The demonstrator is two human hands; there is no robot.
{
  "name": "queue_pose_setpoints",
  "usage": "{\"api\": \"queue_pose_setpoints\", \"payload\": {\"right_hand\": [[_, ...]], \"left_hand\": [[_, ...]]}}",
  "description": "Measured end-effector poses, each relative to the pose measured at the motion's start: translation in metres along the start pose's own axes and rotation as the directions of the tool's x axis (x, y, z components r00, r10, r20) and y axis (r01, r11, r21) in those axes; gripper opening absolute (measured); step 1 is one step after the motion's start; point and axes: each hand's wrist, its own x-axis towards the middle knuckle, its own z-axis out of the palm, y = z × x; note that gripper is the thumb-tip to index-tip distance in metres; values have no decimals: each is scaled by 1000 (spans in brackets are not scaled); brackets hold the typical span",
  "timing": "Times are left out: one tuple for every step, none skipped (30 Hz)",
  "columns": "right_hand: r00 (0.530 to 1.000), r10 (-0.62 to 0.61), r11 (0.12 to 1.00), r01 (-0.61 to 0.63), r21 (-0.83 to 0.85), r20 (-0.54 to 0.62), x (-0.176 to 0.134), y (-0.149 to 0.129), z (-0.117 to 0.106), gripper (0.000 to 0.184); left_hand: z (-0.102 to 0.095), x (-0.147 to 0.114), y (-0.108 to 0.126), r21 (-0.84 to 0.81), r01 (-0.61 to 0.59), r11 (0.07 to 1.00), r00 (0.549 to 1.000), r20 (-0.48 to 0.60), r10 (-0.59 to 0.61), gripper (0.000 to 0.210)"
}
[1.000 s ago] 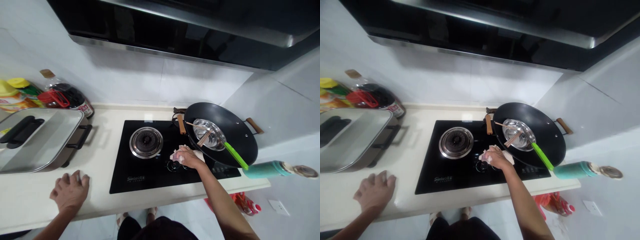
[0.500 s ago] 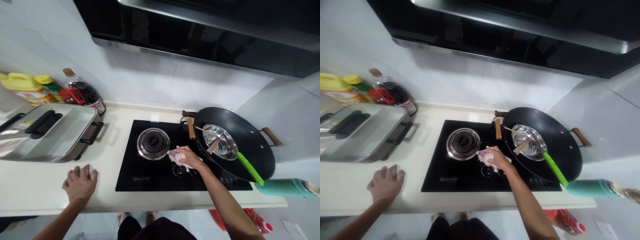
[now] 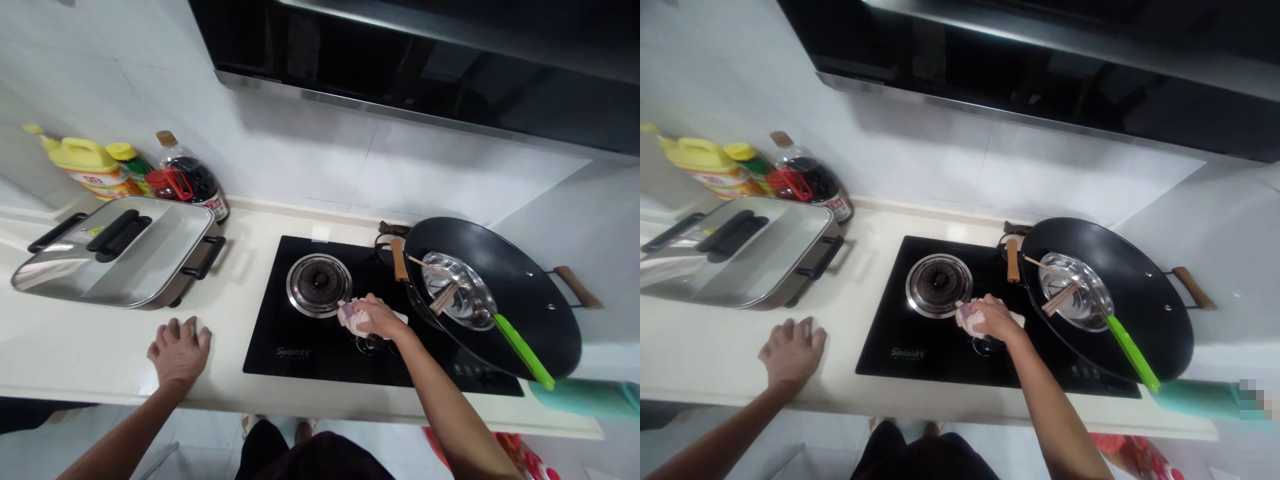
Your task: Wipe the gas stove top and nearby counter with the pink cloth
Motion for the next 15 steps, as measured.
{"api": "queue_pose_setpoints", "payload": {"right_hand": [[999,-35,999,35,-13,13,2,-10,1,47],[998,-63,998,63,-25,23,4,-20,3,48],[996,-88,995,89,-38,30,4,-30,5,51],[993,-115,992,117,-51,33,2,-38,9,53],[989,-147,987,149,-62,31,0,-46,14,54],[983,-182,980,184,-72,25,-3,-53,20,54],[976,-218,973,218,-77,14,-7,-59,27,54],[968,-251,965,250,-78,0,-11,-64,34,53],[962,-274,960,272,-74,-20,-16,-68,42,53],[957,-287,957,284,-65,-43,-21,-72,49,54],[954,-294,955,291,-54,-67,-27,-74,57,55],[950,-298,954,296,-41,-89,-33,-76,65,56],[948,-301,954,299,-29,-106,-39,-78,72,56],[947,-300,954,300,-17,-117,-46,-78,79,56],[948,-294,955,296,-5,-123,-53,-78,85,54]], "left_hand": [[2,0,-1,-1,-4,1000,1000,-22,4,63],[4,1,-3,-1,-11,1000,998,-57,11,63],[6,1,-4,0,-17,1000,996,-93,17,62],[8,2,-6,-1,-25,1000,994,-105,25,62],[9,2,-7,-2,-29,1000,993,-113,28,62],[10,2,-7,-3,-31,1000,993,-116,31,62],[11,2,-7,-5,-32,999,993,-117,31,62],[10,2,-7,-7,-31,999,993,-116,30,62],[9,1,-7,-10,-30,1000,993,-115,28,62],[8,1,-6,-14,-27,1000,993,-116,25,62],[7,0,-5,-17,-25,1000,993,-118,23,62],[6,0,-4,-20,-26,999,993,-120,24,62],[5,0,-4,-24,-27,999,992,-122,24,62],[5,0,-3,-29,-29,999,992,-123,25,63],[5,0,-3,-34,-30,999,992,-125,26,63]]}}
